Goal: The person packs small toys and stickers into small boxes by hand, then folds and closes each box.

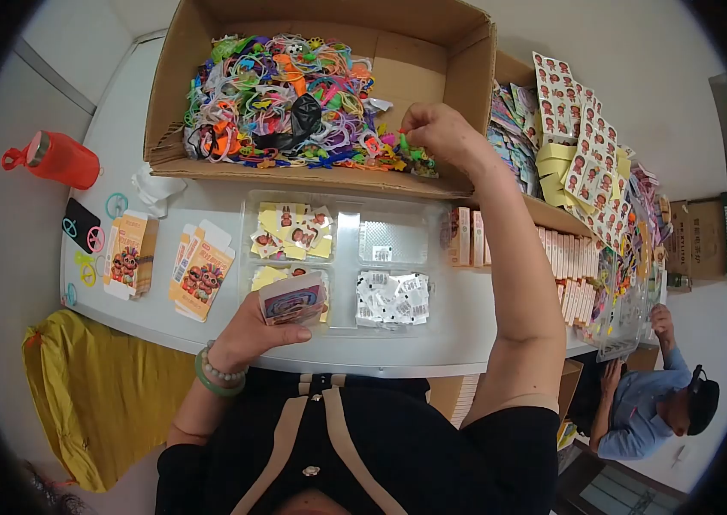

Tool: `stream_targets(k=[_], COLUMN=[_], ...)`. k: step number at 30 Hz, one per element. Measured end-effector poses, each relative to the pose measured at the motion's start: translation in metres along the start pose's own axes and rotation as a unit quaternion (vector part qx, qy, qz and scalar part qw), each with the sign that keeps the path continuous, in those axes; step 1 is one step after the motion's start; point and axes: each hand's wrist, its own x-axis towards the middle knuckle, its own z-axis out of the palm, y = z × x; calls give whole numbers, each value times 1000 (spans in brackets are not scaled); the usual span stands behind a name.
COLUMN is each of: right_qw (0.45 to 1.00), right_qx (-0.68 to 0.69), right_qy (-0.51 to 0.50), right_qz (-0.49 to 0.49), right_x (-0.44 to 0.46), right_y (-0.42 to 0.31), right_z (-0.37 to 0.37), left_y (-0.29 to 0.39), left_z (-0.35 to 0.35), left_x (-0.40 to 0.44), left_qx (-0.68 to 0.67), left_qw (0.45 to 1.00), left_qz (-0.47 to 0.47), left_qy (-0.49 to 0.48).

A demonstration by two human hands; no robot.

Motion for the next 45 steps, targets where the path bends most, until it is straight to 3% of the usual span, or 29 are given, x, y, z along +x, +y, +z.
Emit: stream_targets(k=[2,8,13,15,17,18,20,23,27,29,31,32,34,35,38,41,43,45], right_qw=[946,886,895,921,963,963,954,954,930,955,954,945,921,921,840,810,807,860], right_qx=[314,460,443,356,152,153,28,148,179,209,241,291,375,377,535,574,575,495], right_qy=[-35,8,-8,-26,-62,-63,-24,1,81,107,86,39,-37,-32,-90,-112,-122,-110], right_qz=[76,63,-40,-156,-215,-215,-298,-263,-310,-181,-158,-146,-99,-95,1,41,54,63], right_x=[-9,-31,-82,-110,-131,-136,-144,-162,-171,-183,-192,-198,-212,-217,-233,-245,-248,-253], right_y=[-8,-26,-77,-106,-132,-137,-140,-149,-129,-124,-115,-113,-107,-104,-97,-93,-90,-88], right_z=[1,6,19,38,49,57,70,71,77,78,86,92,103,106,115,125,137,145], left_y=[-1,-1,0,-5,0,-2,-4,-5,-9,-11,-14,-19,-32,-34,-41,-52,-60,-61], left_z=[2,6,9,9,14,16,18,20,25,30,35,37,40,42,50,54,56,59], left_x=[1,2,4,7,6,5,2,-5,-15,-19,-23,-23,-21,-24,-35,-38,-37,-38], left_qx=[-16,-49,-50,-26,-57,-47,-38,-58,-36,-30,-56,-55,31,32,13,0,172,193], left_qw=[1000,998,996,998,998,999,999,997,998,998,994,994,988,988,996,998,975,970], left_qz=[-6,1,4,28,20,25,30,28,41,39,65,61,146,141,60,30,119,128], left_qy=[13,34,72,45,21,5,-10,-30,-41,-46,-66,-68,-46,-51,-65,-60,-71,-75])
